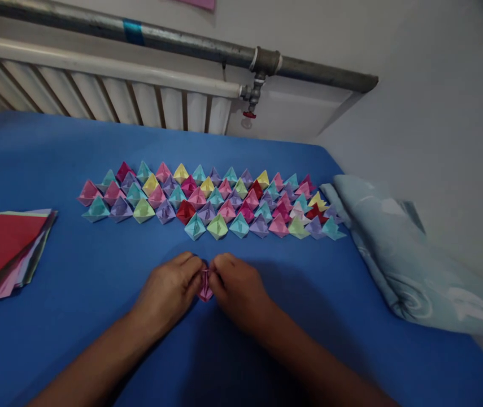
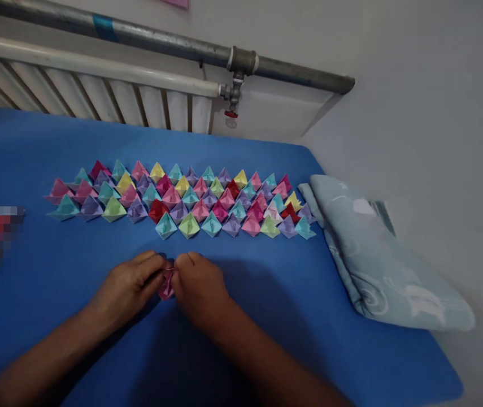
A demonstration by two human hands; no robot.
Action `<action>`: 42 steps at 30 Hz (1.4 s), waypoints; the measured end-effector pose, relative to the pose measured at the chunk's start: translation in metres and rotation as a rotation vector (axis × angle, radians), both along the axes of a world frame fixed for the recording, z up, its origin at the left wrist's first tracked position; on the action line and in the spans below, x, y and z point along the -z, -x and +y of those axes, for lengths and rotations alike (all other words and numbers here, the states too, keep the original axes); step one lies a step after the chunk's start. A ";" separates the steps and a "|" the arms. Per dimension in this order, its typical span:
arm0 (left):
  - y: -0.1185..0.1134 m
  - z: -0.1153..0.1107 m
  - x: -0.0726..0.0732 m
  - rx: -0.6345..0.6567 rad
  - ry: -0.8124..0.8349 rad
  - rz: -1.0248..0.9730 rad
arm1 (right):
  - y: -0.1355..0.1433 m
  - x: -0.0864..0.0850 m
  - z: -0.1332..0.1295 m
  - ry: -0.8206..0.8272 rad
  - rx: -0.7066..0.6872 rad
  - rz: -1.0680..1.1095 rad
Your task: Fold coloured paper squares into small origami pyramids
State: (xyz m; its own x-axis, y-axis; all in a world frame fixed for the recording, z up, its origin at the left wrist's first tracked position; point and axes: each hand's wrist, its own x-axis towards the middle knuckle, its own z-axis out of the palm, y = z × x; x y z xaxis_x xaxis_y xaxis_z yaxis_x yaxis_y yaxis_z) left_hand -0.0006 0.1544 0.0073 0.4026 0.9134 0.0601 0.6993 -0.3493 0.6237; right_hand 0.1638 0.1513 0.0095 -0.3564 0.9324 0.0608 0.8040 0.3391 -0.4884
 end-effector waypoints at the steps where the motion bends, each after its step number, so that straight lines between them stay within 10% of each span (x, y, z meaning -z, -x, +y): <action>1: 0.000 0.000 0.000 -0.010 0.017 -0.010 | 0.000 0.000 0.000 0.000 0.003 -0.002; 31: -0.001 0.003 -0.004 -0.086 0.078 -0.007 | 0.005 -0.011 0.007 0.152 0.047 0.065; 37: 0.016 0.010 -0.007 -0.129 0.239 -0.250 | -0.014 -0.014 0.011 0.297 0.088 0.438; 42: 0.030 0.018 -0.011 -0.220 0.257 -0.291 | -0.031 -0.024 0.010 0.135 0.075 0.410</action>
State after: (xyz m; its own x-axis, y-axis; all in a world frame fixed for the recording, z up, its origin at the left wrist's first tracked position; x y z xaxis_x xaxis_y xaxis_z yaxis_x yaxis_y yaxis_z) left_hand -0.0303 0.1725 0.0179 0.1971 0.9755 -0.0980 0.5221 -0.0198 0.8527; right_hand 0.1952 0.1614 0.0330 -0.2590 0.9641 0.0592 0.5543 0.1986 -0.8083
